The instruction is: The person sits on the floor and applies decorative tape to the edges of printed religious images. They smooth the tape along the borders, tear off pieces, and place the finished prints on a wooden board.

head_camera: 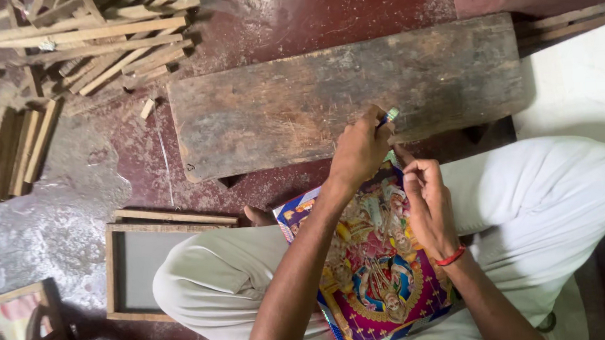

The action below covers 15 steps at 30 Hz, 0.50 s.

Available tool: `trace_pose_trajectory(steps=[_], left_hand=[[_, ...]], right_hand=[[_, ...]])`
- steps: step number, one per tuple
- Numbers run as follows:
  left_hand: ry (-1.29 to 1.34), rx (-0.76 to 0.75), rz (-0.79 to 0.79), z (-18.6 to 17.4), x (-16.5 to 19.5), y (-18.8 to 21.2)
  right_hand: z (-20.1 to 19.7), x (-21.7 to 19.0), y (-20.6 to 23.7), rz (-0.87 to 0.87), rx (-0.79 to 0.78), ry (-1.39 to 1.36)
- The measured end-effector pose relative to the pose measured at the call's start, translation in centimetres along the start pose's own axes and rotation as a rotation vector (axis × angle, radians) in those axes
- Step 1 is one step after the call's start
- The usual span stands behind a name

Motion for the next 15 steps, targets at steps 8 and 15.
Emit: trace_pose_trajectory(steps=[8,15], left_hand=[[0.09,0.004,0.077,-2.2,-3.3,-0.6],[0.109,-0.014,0.07,-3.2,-4.0,-0.1]], right_hand=[[3.2,-1.7,-2.6,-0.197,-0.06,-0.12],[4.8,-0.7,-2.5,-0.037,-0.081,0.112]])
Point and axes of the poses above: each hand's wrist, its own y-axis away from the middle knuckle, its own z-axis out of the palm, x = y × z, the point moved 9 cm from there along -y, towards the middle knuckle, and after that the axes turned 15 degrees about -x, right-handed, at the moved point
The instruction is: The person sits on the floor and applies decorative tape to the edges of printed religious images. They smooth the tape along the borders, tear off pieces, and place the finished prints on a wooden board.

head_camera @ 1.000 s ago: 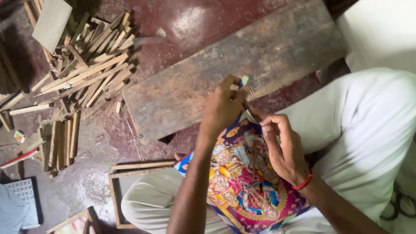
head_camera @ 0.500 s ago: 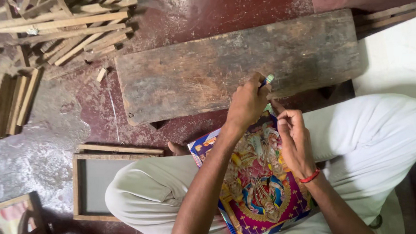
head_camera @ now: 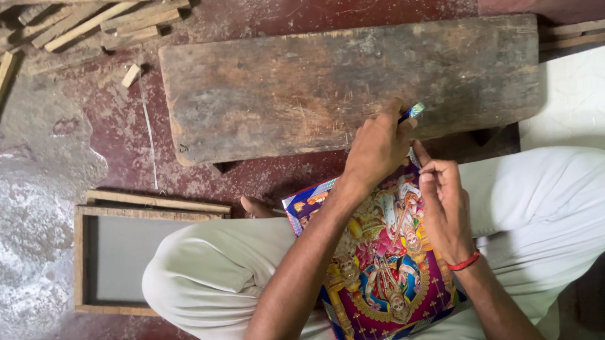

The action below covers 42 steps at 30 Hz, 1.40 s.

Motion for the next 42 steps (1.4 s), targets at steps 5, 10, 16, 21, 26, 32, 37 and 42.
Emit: trace_pose_trajectory(steps=[5,10,16,21,26,32,37,42], left_hand=[[0.077,-0.034,-0.011,-0.4,0.0,0.7],[0.077,-0.018,0.033,-0.7,0.7,1.3],[0.096,-0.016,0.075,0.0,-0.5,1.0],[0.188,-0.251,-0.023,1.5,-2.9,-1.3],[0.28,-0.532,-0.336,0.7,-5.7,-0.2],[0.307,-0.593,-0.37,-1.7,-6.9,1.9],[0.297,-0.64,-0.349,-2.1,-7.1,2.1],[0.383,-0.654,-0.32,-2.4,-6.9,2.2]], right_hand=[[-0.1,2.2,0.9,0.193,0.033,0.044],[-0.4,-1.4,1.1,-0.116,0.054,-0.021],[0.2,-4.2,1.0,0.002,0.057,0.183],[2.2,-7.7,1.6,-0.154,0.027,0.452],[4.7,-8.7,1.8,-0.195,-0.026,0.508],[10.7,-10.4,1.6,-0.215,-0.087,0.556],[16.7,-13.5,2.0,-0.32,-0.229,0.451],[20.4,-16.1,2.4,-0.333,-0.375,0.379]])
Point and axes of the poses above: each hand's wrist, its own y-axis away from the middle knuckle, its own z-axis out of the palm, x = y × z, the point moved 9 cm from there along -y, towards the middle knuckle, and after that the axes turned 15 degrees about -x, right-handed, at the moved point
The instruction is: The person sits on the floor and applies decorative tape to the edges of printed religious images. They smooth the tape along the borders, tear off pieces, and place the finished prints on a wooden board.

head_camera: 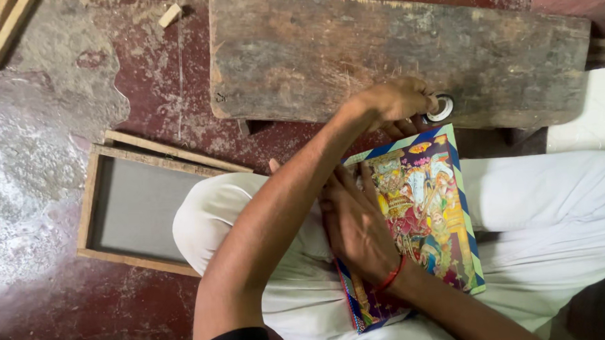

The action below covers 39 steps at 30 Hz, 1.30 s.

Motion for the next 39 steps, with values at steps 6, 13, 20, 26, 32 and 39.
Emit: trace_pose_trajectory(steps=[6,13,20,26,32,39], left_hand=[[0.046,-0.044,0.024,0.4,-0.1,-0.1],[0.047,-0.065,0.041,1.2,0.1,-0.5],[0.067,-0.059,0.041,1.5,0.2,-0.3],[0.012,-0.065,0.02,2.0,0.3,-1.1],[0.027,-0.071,0.04,2.7,1.1,-0.8],[-0.048,-0.018,0.045,3.0,2.4,1.0]], right_hand=[[0.1,-1.6,-0.7,-0.09,-0.048,0.065],[0.6,-1.6,0.1,-0.277,-0.226,0.311],[-0.4,-0.4,1.6,-0.227,-0.179,0.221],[-4.7,4.2,5.0,-0.076,0.056,0.171],[-11.6,9.7,8.8,0.171,0.276,0.296],[-13.1,16.3,14.5,0.375,0.382,-0.358]])
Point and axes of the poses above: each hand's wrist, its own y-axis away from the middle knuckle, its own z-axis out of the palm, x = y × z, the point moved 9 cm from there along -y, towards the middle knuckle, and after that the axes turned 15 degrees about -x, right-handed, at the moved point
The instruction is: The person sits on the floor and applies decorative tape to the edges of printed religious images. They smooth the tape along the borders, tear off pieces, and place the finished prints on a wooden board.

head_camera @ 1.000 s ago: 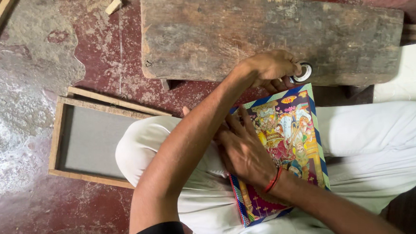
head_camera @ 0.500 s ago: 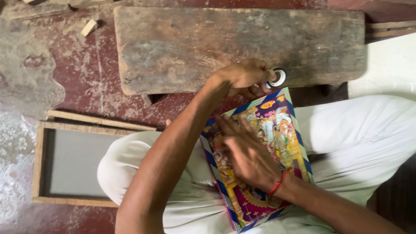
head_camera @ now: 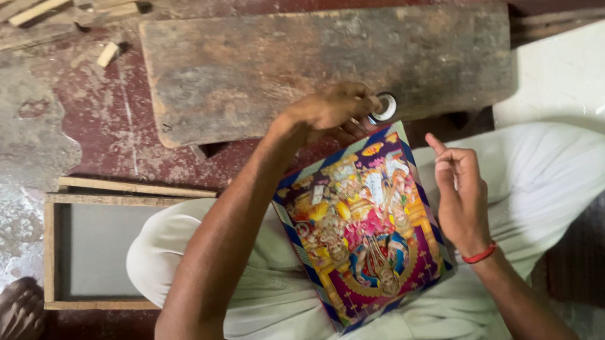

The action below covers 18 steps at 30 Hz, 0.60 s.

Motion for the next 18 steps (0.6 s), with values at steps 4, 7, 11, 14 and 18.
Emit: trace_pose_trajectory(steps=[4,7,11,14,18], left_hand=[[-0.032,-0.01,0.0,0.6,0.5,0.0],[0.028,-0.006,0.002,1.1,0.7,0.2],[0.046,-0.017,0.031,1.5,1.1,0.3],[0.093,-0.012,0.016,1.9,0.6,0.3],[0.14,0.005,0.046,3.1,1.8,0.6]], right_hand=[[-0.1,4.3,2.2,0.214,-0.09,-0.532],[0.9,6.7,4.3,0.399,-0.27,-0.554],[2.8,8.3,5.6,0.352,-0.551,-0.516],[3.6,9.5,6.2,0.324,-0.629,-0.509],[3.0,8.8,5.7,0.222,-0.591,-0.432]])
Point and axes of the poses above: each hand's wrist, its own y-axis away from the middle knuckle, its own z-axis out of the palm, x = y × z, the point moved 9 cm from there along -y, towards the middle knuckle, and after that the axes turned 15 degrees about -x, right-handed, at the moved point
